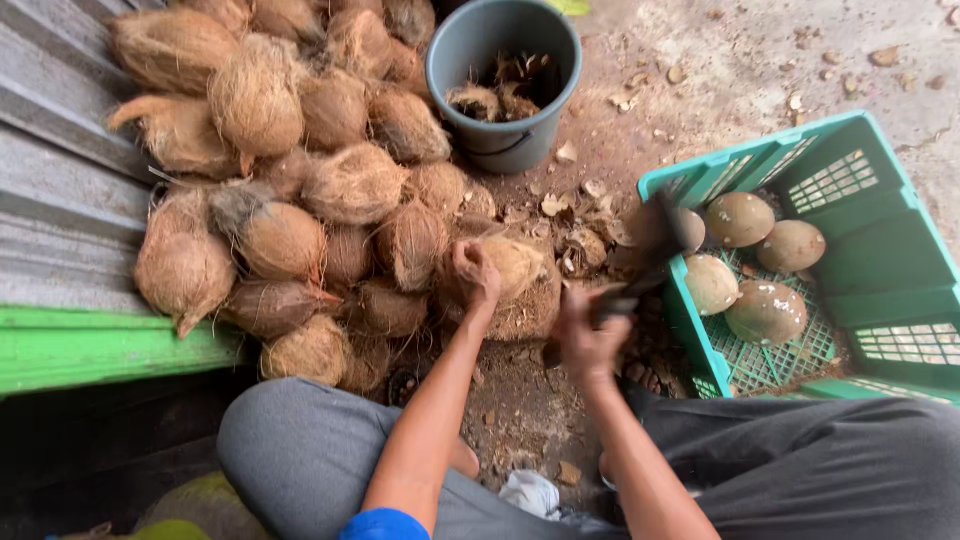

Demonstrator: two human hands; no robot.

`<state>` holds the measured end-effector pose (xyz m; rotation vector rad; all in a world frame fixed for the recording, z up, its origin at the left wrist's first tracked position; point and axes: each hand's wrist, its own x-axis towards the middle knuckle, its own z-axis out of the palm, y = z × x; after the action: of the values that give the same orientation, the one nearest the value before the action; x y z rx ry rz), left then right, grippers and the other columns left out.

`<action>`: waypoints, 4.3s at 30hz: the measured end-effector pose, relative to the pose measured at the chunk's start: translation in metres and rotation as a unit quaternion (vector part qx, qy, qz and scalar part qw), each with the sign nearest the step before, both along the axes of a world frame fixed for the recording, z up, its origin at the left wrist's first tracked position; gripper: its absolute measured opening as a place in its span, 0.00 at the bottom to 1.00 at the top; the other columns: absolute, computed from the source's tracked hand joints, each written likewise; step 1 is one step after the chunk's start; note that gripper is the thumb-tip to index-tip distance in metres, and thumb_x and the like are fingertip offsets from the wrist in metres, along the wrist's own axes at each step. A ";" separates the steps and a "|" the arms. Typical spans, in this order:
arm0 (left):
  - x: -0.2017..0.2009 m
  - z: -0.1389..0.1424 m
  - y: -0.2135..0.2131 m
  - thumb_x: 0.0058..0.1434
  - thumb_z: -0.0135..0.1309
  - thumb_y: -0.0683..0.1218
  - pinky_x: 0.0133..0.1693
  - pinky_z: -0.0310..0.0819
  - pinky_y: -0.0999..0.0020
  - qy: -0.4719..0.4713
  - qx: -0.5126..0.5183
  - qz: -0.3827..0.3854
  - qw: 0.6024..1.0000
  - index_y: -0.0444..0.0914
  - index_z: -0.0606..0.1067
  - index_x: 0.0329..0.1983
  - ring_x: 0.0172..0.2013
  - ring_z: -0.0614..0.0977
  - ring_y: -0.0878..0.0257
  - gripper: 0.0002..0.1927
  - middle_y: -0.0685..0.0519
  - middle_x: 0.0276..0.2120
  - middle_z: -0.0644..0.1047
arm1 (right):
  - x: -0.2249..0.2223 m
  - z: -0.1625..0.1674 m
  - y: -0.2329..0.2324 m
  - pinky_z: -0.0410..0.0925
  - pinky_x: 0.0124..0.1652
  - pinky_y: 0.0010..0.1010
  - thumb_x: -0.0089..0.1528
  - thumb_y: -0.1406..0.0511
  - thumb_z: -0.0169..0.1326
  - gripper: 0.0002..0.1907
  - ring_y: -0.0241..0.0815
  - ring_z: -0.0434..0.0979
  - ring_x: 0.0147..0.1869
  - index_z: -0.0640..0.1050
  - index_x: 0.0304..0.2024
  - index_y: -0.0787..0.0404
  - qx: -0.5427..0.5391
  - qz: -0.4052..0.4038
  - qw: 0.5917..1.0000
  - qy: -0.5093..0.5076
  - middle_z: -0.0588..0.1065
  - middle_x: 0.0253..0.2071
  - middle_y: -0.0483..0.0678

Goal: The person sits on the ground and husks coconuts one at a time, holding each coconut against a wooden block and striking it with a machete to strip off the fibrous husk. Husked coconuts are placed into a green plastic crate, and discarded husk fibers are tossed into a bucket.

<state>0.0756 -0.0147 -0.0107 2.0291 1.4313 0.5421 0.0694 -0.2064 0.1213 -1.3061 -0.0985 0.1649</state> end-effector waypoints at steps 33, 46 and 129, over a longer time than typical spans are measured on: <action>-0.017 0.016 -0.012 0.66 0.43 0.49 0.40 0.66 0.63 -0.051 0.069 -0.081 0.993 0.48 0.70 0.28 0.36 0.73 0.59 0.10 0.56 0.33 0.78 | 0.007 0.018 -0.033 0.60 0.22 0.26 0.71 0.67 0.54 0.11 0.31 0.66 0.22 0.72 0.33 0.58 -0.038 0.095 0.995 0.001 0.67 0.22 0.38; -0.034 0.010 -0.010 0.68 0.41 0.50 0.37 0.67 0.57 -0.114 0.123 -0.165 0.972 0.44 0.67 0.32 0.36 0.74 0.55 0.09 0.51 0.31 0.72 | 0.005 -0.008 -0.032 0.60 0.23 0.31 0.70 0.62 0.56 0.17 0.32 0.65 0.23 0.73 0.28 0.61 -0.088 0.080 0.993 0.008 0.68 0.20 0.40; -0.034 0.014 -0.023 0.56 0.50 0.76 0.50 0.62 0.51 -0.056 -0.046 0.009 0.997 0.48 0.75 0.44 0.47 0.72 0.54 0.31 0.51 0.43 0.71 | -0.003 -0.028 -0.020 0.63 0.20 0.31 0.64 0.60 0.58 0.16 0.33 0.68 0.19 0.74 0.27 0.65 -0.269 0.184 0.942 0.076 0.70 0.18 0.42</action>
<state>0.0417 -0.0379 0.0031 1.8867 1.3838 0.5769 0.0666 -0.2267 0.0934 -1.8061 -0.1730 0.6481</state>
